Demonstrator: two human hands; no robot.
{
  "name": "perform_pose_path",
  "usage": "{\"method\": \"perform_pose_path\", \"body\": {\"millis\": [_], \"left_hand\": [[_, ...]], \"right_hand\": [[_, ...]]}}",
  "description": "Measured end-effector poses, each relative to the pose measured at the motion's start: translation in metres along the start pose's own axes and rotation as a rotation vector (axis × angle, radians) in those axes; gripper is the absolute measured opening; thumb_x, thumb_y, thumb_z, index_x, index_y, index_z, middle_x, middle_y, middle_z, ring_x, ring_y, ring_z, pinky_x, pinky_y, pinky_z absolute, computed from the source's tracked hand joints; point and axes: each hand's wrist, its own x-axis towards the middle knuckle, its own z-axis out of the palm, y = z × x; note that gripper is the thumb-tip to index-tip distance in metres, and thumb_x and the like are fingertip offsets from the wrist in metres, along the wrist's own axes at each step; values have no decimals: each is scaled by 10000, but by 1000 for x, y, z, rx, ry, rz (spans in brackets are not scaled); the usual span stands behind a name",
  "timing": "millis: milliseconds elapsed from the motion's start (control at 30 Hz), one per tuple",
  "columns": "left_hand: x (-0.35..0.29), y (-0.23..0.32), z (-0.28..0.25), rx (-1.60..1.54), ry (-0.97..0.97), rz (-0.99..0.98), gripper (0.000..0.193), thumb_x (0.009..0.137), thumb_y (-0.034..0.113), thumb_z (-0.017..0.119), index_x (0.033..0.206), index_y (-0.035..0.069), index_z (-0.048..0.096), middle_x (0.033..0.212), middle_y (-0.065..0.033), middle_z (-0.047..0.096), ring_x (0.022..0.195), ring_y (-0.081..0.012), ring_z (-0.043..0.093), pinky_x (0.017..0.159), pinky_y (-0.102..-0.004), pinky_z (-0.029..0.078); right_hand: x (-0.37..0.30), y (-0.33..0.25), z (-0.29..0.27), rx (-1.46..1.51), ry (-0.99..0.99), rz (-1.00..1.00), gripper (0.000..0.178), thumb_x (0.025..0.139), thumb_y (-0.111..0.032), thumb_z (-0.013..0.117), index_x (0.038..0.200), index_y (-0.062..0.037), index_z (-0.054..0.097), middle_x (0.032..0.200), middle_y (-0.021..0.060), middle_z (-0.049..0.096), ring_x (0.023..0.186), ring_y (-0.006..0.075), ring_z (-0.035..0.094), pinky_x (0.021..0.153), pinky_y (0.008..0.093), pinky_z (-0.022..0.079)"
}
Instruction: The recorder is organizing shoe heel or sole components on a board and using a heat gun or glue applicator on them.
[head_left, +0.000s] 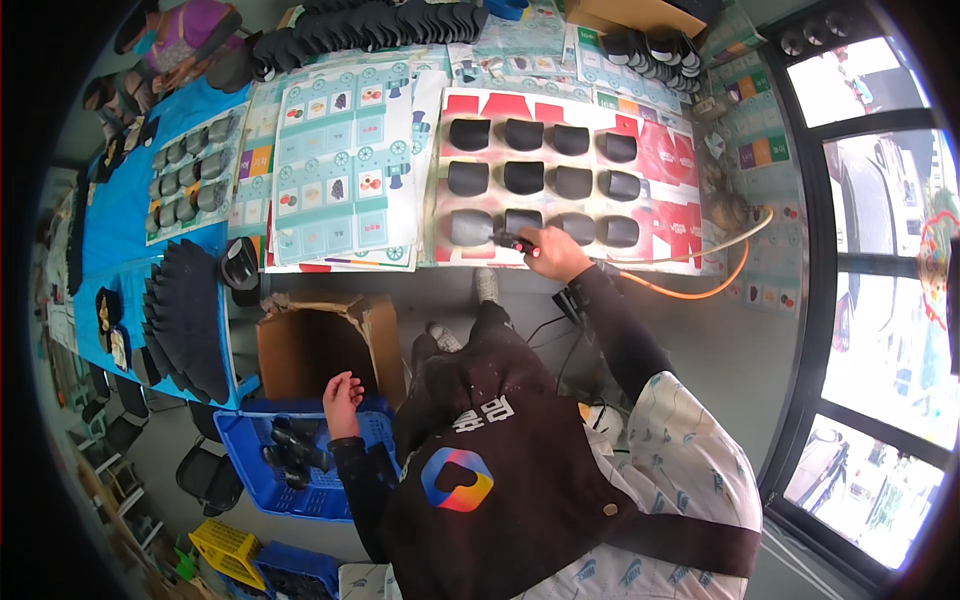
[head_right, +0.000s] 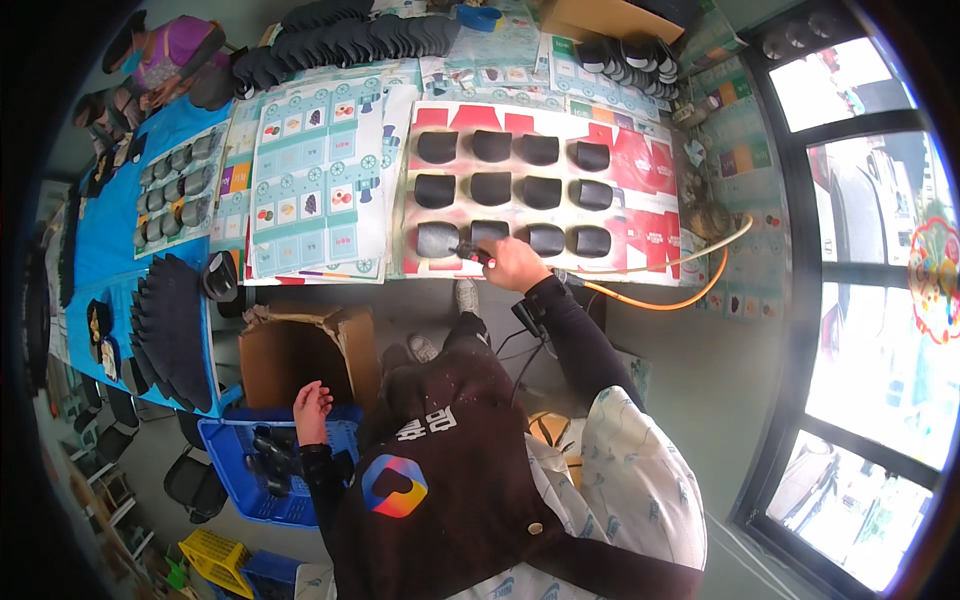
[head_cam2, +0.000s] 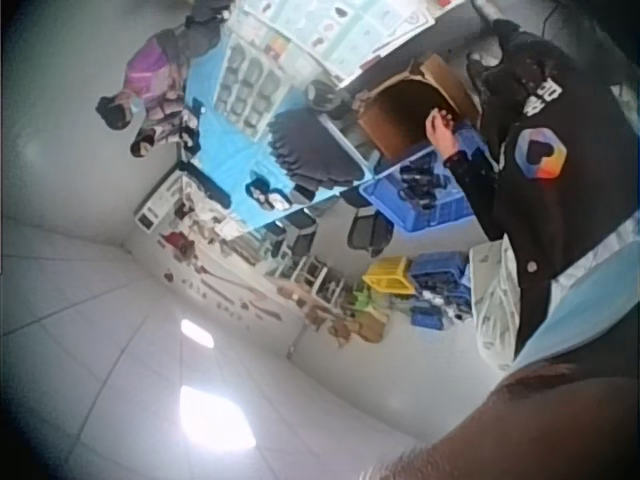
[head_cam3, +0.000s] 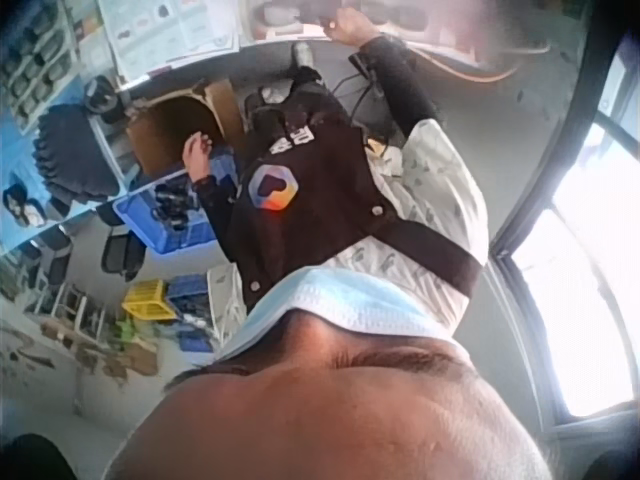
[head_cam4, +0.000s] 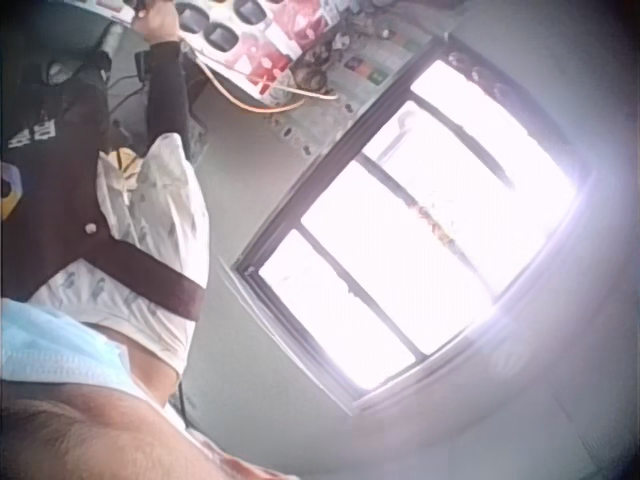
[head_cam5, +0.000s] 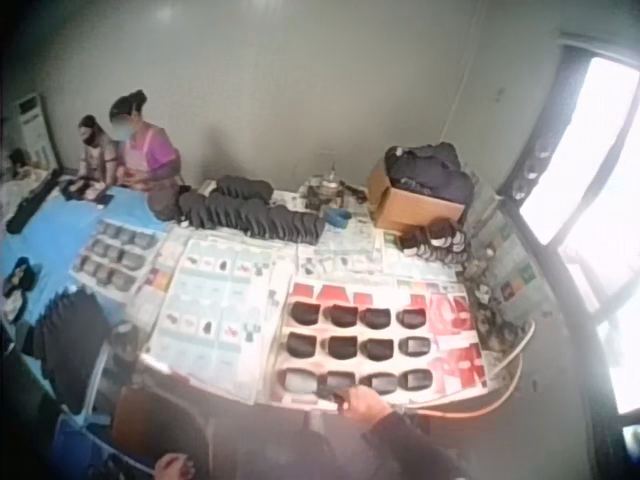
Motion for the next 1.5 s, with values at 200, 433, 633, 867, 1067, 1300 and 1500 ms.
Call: {"method": "perform_pose_path", "body": {"millis": [200,433,633,867,1067,1300,1500], "left_hand": [[3,7,21,-18,57,-46,207,1027,255,627,1167,109,675,970,-10,705,837,-109,653,727,-249,490],[8,23,59,0,147,-81,211,1022,261,636,1163,110,674,970,-10,708,833,-112,657,714,-246,489],[5,20,76,-6,203,-108,216,1025,262,630,1172,109,668,986,-17,717,843,-115,665,705,-238,484],[3,28,96,-5,203,-94,202,1025,247,626,1158,102,671,969,-20,720,809,-117,667,673,-237,477],[3,22,98,-14,192,-76,207,1026,250,622,1162,101,669,960,-19,718,801,-114,665,665,-238,473],[5,16,91,-19,184,-94,208,1023,255,623,1166,111,668,972,-12,716,819,-115,665,677,-241,476],[3,10,81,11,139,-41,214,1023,265,623,1166,112,665,974,-17,712,826,-119,664,685,-243,482]], "right_hand": [[72,10,-19,197,-81,-39,228,786,-180,682,959,-32,677,768,231,643,774,464,624,681,500,492],[130,12,-49,333,-354,-7,275,732,-176,625,935,-22,731,880,263,690,871,442,663,806,497,531],[158,34,-46,217,-362,-8,378,714,-187,637,1024,-2,746,907,251,709,903,420,684,851,464,546],[167,60,-31,262,-388,143,438,719,-224,713,1088,11,729,961,263,711,943,406,689,865,430,538],[156,60,-34,288,-421,159,455,733,-215,717,1140,-12,735,892,245,720,852,367,712,801,406,550],[130,59,-41,320,-399,268,422,732,-213,715,1078,28,725,805,222,704,735,319,686,722,388,527],[108,60,-32,317,-195,266,312,709,-210,692,880,51,702,838,297,673,832,467,669,766,464,546]]}}
